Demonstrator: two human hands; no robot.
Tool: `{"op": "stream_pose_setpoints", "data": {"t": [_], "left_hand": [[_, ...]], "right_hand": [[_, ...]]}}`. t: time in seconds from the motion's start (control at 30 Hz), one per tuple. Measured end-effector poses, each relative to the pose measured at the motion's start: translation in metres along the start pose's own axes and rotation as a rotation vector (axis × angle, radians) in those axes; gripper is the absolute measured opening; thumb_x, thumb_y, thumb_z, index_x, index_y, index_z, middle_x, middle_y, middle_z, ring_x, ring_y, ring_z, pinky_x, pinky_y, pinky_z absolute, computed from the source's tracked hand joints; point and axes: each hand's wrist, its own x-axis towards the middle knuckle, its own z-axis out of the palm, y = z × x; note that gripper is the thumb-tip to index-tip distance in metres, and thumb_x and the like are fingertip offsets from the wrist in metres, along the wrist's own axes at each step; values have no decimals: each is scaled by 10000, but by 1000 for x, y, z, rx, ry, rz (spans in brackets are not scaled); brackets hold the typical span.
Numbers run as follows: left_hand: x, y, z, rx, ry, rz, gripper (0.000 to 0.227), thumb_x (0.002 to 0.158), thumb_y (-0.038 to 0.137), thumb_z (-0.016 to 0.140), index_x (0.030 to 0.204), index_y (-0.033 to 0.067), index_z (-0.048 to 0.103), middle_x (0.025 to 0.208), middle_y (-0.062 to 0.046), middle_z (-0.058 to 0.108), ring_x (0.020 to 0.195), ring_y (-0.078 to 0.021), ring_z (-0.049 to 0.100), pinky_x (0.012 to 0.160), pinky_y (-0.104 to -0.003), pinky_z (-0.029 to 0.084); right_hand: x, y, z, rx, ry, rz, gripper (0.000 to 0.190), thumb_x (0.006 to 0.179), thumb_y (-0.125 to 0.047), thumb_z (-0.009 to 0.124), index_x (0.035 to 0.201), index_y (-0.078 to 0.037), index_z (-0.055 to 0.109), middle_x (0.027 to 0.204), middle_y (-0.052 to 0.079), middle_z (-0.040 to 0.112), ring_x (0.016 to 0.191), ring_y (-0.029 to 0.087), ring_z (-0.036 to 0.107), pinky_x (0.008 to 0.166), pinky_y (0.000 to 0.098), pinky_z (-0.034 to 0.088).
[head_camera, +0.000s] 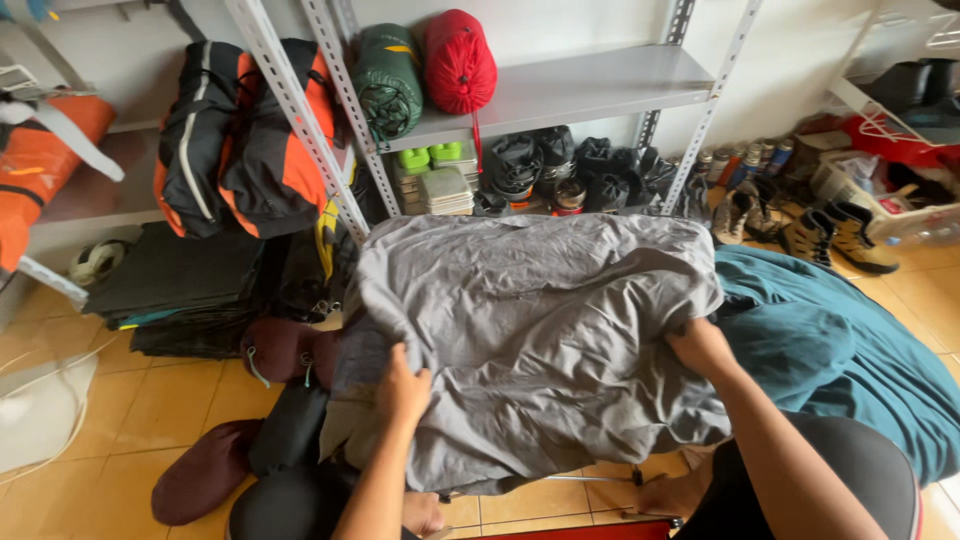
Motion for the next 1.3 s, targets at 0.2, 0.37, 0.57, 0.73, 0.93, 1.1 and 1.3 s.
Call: {"op": "stream_pose_setpoints", "data": {"t": [0.2, 0.37, 0.57, 0.73, 0.93, 1.1, 1.3], "left_hand": [[-36, 63, -22, -284, -91, 119, 689, 758, 76, 544, 1429, 16, 397, 1353, -279, 495, 1285, -383, 471, 1093, -461, 390], [-54, 123, 7, -463, -160, 159, 712, 743, 59, 538, 1440, 37, 393, 1379, -258, 479, 1303, -355, 449, 1095, -443, 378], [-85, 179, 97, -785, -592, 263, 812, 689, 12, 513, 1479, 72, 332, 1410, -199, 455, 1351, -253, 380, 1135, -380, 302], [-82, 166, 50, -540, -741, 446, 572, 751, 97, 529, 1310, 211, 577, 1272, -28, 609, 1241, -139, 524, 1070, -302, 392], [-51, 89, -3, 374, -269, 591, 363, 817, 489, 584, 1115, 287, 633, 1077, 33, 622, 1105, -232, 558, 939, -488, 406], [-45, 34, -13, 407, -272, 650, 267, 728, 408, 721, 976, 323, 669, 896, 80, 622, 1004, -176, 576, 877, -398, 424], [-52, 22, -19, 435, -169, 631, 280, 758, 194, 647, 1014, 307, 660, 880, 46, 590, 995, -212, 563, 859, -432, 439]], "right_hand": [[-7, -7, -26, -369, 167, 43, 549, 776, -439, 673, 1157, -55, 579, 1153, 178, 527, 1051, 398, 583, 776, 477, 546], [-96, -108, -43, 109, 120, -400, 338, 841, -334, 614, 1120, -144, 598, 907, 151, 665, 826, 340, 696, 705, 436, 558], [-113, -131, -6, 1000, -572, 32, 559, 900, -341, 618, 1404, -221, 408, 1151, 268, 556, 873, 342, 669, 644, 422, 580], [-76, -91, 7, 1009, -423, 31, 420, 866, -157, 695, 1261, -103, 563, 1030, 228, 640, 865, 314, 661, 680, 429, 563], [-57, -88, 15, 753, -131, -55, 321, 838, -205, 614, 1154, -165, 661, 849, 129, 674, 832, 271, 602, 736, 432, 490], [-28, -79, 37, 460, -67, -89, 329, 903, -309, 542, 1224, -260, 591, 1086, 153, 672, 1087, 369, 600, 932, 483, 468], [-41, -93, 5, 221, 10, -90, 270, 987, -416, 470, 1187, -292, 602, 1037, 165, 696, 1067, 399, 619, 937, 502, 477]]}}
